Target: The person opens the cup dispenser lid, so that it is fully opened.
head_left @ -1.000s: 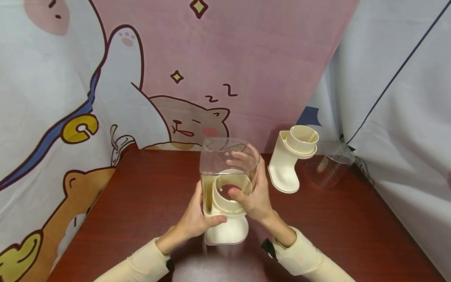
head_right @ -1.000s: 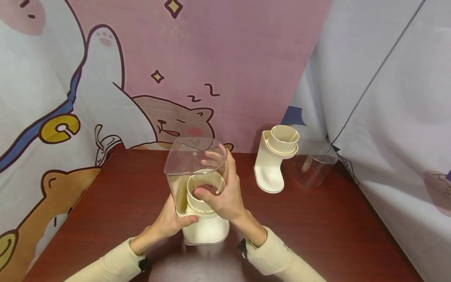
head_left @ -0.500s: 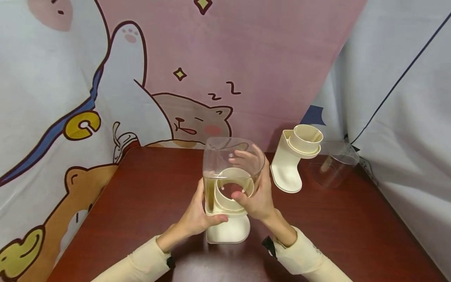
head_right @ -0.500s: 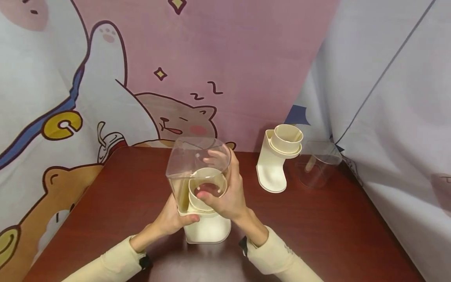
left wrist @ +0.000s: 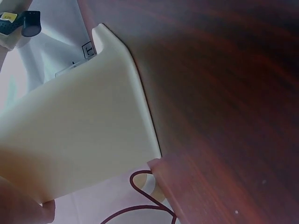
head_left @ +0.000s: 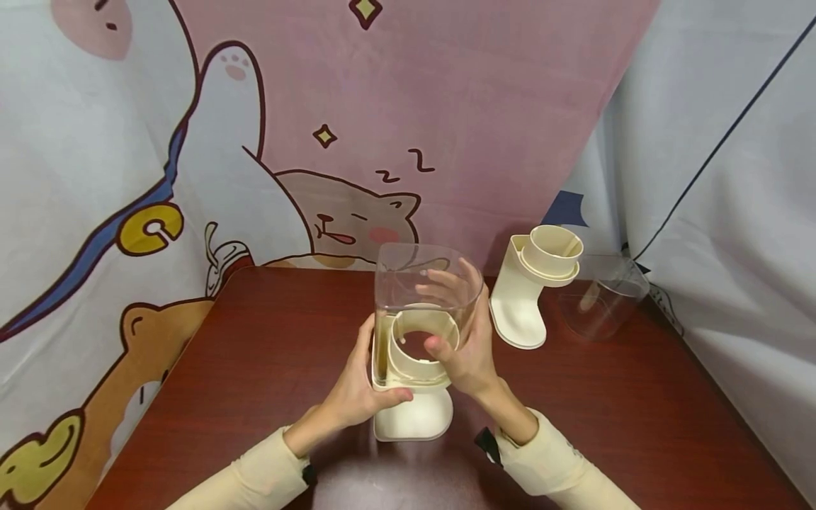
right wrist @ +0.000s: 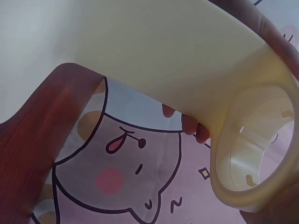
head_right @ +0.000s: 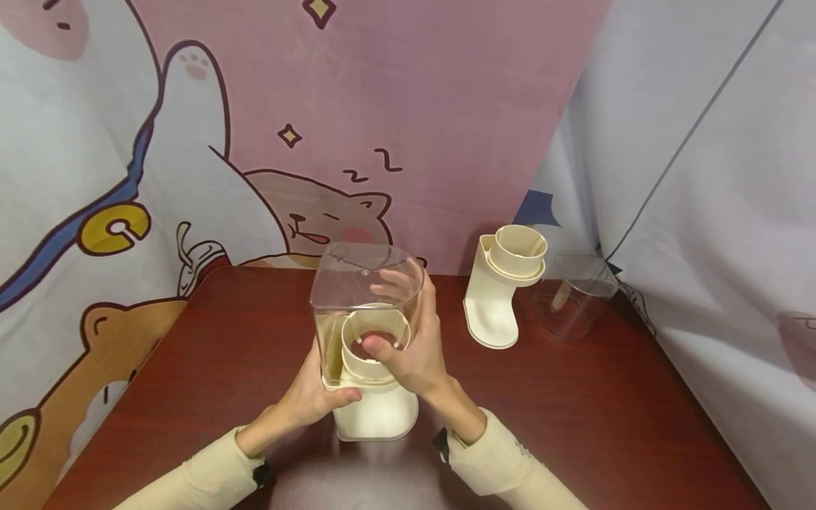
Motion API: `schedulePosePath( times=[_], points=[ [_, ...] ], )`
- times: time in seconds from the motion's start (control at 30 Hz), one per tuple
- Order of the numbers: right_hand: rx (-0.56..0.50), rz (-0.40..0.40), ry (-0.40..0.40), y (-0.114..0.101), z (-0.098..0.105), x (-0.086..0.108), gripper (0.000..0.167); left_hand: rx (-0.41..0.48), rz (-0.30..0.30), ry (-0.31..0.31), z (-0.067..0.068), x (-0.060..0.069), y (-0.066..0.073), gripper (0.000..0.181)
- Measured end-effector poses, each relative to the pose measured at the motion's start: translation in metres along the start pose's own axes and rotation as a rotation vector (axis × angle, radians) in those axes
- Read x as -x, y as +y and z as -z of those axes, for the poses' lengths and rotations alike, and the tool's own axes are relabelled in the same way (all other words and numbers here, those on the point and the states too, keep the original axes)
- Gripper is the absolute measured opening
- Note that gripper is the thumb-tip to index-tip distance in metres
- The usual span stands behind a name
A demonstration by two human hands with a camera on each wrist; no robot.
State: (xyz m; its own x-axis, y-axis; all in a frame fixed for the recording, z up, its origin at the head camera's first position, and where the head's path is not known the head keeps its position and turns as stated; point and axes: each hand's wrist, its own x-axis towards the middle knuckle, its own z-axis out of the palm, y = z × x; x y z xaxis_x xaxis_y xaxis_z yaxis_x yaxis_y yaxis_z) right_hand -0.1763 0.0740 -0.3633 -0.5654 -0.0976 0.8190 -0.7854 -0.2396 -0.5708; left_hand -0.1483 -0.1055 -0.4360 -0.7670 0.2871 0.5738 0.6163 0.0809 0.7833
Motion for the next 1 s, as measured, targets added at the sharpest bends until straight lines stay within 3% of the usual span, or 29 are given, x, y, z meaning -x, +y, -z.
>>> schedulePosePath(
  times=[0.4,0.7,0.83,1.0],
  points=[
    [0.010,0.019,-0.075,-0.006,0.003,-0.004,0.109,-0.016,0.005,-0.008,-0.003,-0.002,0.000,0.107],
    [-0.042,-0.059,-0.170,-0.011,0.014,-0.009,0.104,-0.013,-0.008,0.011,-0.009,-0.003,0.002,0.106],
    [-0.172,-0.129,-0.294,-0.012,0.026,-0.022,0.090,-0.007,-0.008,0.011,-0.008,-0.002,0.002,0.106],
    [-0.385,-0.297,-0.584,-0.004,0.039,-0.053,0.096,-0.018,0.008,0.022,-0.005,0.000,0.002,0.108]
  ],
)
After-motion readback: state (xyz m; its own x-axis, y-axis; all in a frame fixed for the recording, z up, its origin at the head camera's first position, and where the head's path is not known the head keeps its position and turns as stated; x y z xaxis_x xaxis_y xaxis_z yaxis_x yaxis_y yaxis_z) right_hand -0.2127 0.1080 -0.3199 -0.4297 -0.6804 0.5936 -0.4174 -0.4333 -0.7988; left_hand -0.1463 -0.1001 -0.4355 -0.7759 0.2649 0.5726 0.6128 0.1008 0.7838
